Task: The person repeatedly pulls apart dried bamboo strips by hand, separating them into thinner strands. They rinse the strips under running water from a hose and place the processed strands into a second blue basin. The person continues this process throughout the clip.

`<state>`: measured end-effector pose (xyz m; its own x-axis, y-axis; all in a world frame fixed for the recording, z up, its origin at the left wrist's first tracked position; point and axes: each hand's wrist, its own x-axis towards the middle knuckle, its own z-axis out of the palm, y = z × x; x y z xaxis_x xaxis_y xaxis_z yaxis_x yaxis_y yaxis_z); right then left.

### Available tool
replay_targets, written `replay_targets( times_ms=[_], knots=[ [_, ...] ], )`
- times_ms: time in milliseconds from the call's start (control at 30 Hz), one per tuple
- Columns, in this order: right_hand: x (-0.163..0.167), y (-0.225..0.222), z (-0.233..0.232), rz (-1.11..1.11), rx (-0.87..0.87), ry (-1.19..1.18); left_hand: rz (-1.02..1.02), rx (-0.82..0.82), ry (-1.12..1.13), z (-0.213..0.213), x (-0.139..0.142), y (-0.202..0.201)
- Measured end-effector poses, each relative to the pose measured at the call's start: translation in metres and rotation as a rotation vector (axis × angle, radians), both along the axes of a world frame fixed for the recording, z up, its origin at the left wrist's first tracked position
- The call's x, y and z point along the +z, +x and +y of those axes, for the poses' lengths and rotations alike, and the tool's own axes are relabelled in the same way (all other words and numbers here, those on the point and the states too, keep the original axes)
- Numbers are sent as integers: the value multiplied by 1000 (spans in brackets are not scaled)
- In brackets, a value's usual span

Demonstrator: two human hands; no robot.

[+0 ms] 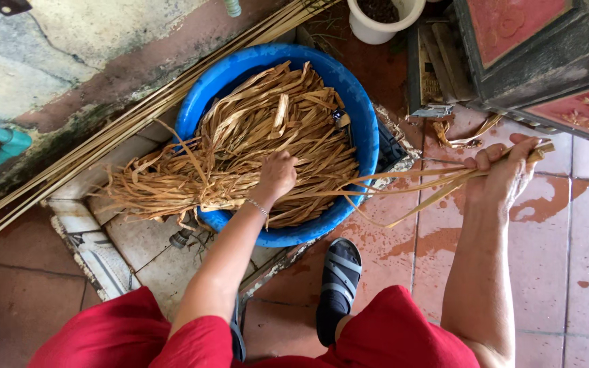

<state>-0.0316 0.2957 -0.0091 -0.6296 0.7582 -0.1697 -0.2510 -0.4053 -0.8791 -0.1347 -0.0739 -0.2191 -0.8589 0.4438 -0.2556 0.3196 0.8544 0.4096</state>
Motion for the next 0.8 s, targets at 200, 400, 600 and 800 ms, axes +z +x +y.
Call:
replay_targets(
  times_ms=[200, 400, 600, 800],
  knots=[
    [1, -30, -30, -204, 223, 133, -4, 50, -159, 37, -14, -29],
    [1, -40, -69, -350, 373, -29, 44, 159, -56, 15, -3, -32],
    [-3, -34, -112, -625, 549, -14, 152, 320, 474, -10, 49, -16],
    [-17, -21, -138, -691, 726, 224, 218, 179, 810, -8, 95, 36]
  ],
)
